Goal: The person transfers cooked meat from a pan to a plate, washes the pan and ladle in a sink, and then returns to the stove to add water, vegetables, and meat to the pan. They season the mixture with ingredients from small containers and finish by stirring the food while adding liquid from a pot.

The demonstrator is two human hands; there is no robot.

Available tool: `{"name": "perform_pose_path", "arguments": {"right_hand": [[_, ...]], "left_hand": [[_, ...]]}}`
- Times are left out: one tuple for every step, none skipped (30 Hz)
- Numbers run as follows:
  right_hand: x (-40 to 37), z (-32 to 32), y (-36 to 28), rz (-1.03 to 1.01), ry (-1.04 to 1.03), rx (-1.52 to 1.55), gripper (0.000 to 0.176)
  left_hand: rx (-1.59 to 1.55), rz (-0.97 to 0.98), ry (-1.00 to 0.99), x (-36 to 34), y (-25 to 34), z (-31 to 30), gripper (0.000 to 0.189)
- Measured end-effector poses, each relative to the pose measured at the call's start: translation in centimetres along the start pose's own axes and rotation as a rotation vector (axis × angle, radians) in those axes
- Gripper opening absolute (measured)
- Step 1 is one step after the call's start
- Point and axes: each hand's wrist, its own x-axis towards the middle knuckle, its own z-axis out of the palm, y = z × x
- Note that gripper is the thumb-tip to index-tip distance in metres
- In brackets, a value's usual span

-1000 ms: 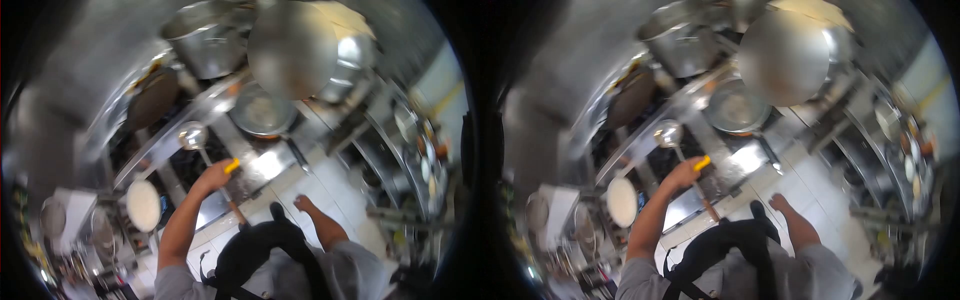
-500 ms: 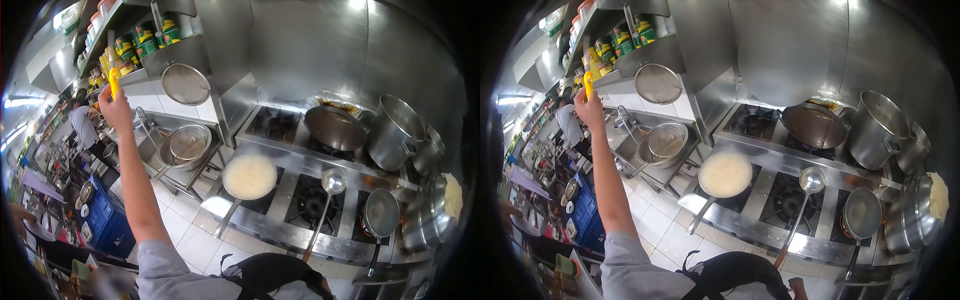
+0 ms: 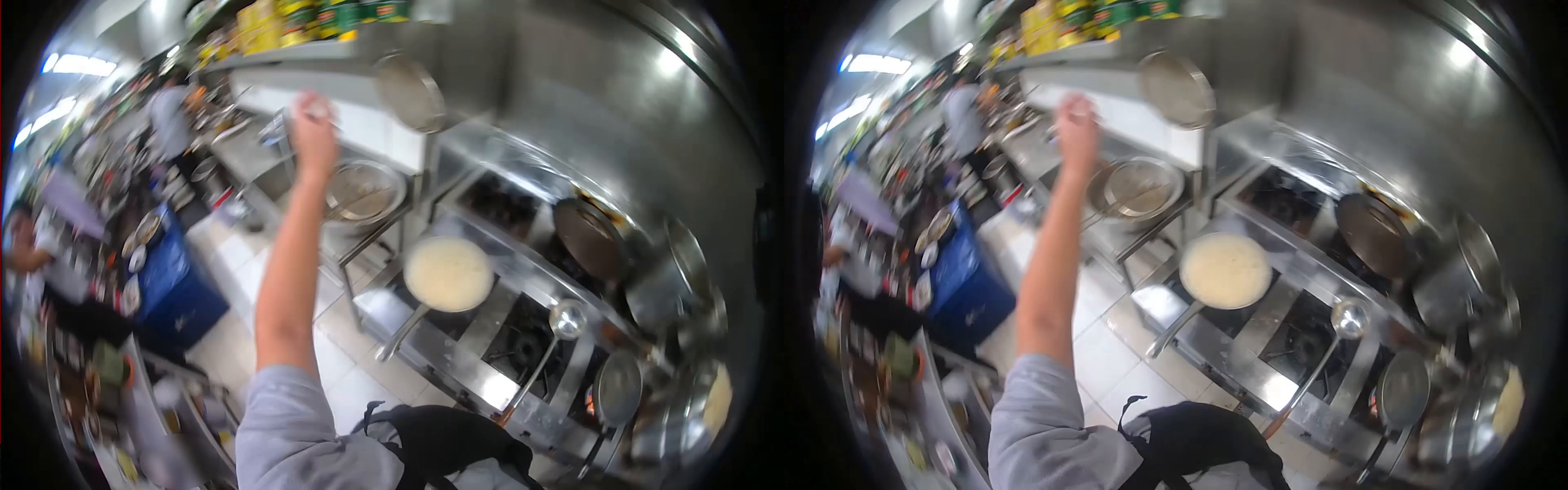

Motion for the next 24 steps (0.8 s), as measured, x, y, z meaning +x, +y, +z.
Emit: {"name": "perform_pose_path", "arguments": {"right_hand": [[0.0,-1.4,2.4,-0.047,-0.020,-0.061,0.030],[-0.8,-5.2,4.4,-0.103,-0.048,-0.137,0.030],[0.1,-7.4,7.1,-0.172,-0.082,-0.228,0.030],[1.4,-10.5,9.1,-0.254,-0.118,-0.323,0.030],[3.2,-13.6,9.8,-0.345,-0.153,-0.412,0.030],[5.3,-15.7,10.2,-0.439,-0.191,-0.492,0.030],[7.2,-17.2,9.8,-0.527,-0.228,-0.558,0.030],[9.1,-18.3,8.3,-0.609,-0.257,-0.610,0.030],[10.4,-18.7,6.7,-0.680,-0.280,-0.647,0.030],[11.3,-18.9,5.1,-0.736,-0.297,-0.673,0.030],[12.0,-19.1,3.5,-0.779,-0.306,-0.690,0.030],[13.0,-19.3,2.1,-0.811,-0.309,-0.696,0.030],[13.8,-19.6,1.0,-0.840,-0.310,-0.707,0.030],[14.1,-20.1,-0.5,-0.861,-0.308,-0.718,0.030],[14.3,-20.2,-1.7,-0.875,-0.308,-0.726,0.030],[14.6,-20.5,-2.7,-0.884,-0.304,-0.729,0.030],[14.9,-20.7,-3.6,-0.889,-0.298,-0.731,0.030],[14.8,-21.1,-4.9,-0.889,-0.294,-0.731,0.030],[14.7,-21.2,-6.1,-0.888,-0.286,-0.727,0.030],[14.5,-21.5,-7.5,-0.885,-0.276,-0.721,0.030],[14.4,-21.6,-8.9,-0.881,-0.264,-0.715,0.030],[14.3,-21.7,-10.3,-0.875,-0.254,-0.706,0.030],[14.3,-21.7,-11.6,-0.870,-0.244,-0.698,0.030],[14.4,-21.7,-13.0,-0.866,-0.237,-0.691,0.030]], "left_hand": [[0.208,0.203,-0.033,-4.4,-4.0,-1.4,0.027],[0.402,0.503,-0.123,-9.6,-8.1,-3.5,0.023],[0.032,-0.073,-0.289,-17.8,-7.6,-5.5,0.020],[0.398,0.202,-0.444,-24.1,-9.6,-8.9,0.023],[0.336,-0.147,-0.621,-30.4,-10.2,-12.4,0.027],[0.444,-0.315,-0.743,-35.7,-9.6,-16.1,0.027],[0.547,-0.536,-0.791,-40.8,-8.6,-19.9,0.025],[0.593,-0.631,-0.732,-45.3,-7.2,-23.6,0.024],[0.630,-0.718,-0.687,-49.6,-6.0,-27.4,0.023],[0.688,-0.740,-0.538,-53.3,-5.1,-31.5,0.022],[0.742,-0.746,-0.402,-56.4,-3.7,-35.2,0.022],[0.751,-0.875,-0.187,-57.5,-1.8,-38.4,0.022],[0.749,-0.991,0.036,-58.8,0.2,-41.5,0.021],[0.823,-0.949,0.247,-60.5,1.0,-45.3,0.021],[0.805,-0.957,0.428,-59.4,5.0,-47.5,0.019],[0.865,-0.887,0.613,-59.5,6.2,-51.2,0.019],[0.907,-0.777,0.779,-59.3,7.3,-55.0,0.021],[0.892,-0.687,0.888,-57.0,11.7,-56.0,0.024],[0.816,-0.668,1.039,-56.4,12.9,-59.7,0.027],[0.964,-0.542,1.149,-56.5,13.1,-64.2,0.028],[1.128,-0.497,1.209,-55.2,15.2,-66.5,0.028],[1.293,-0.450,1.262,-53.9,17.5,-68.3,0.028],[1.353,-0.483,1.298,-53.2,18.7,-71.0,0.029],[1.414,-0.519,1.333,-52.4,19.7,-73.6,0.031]]}}
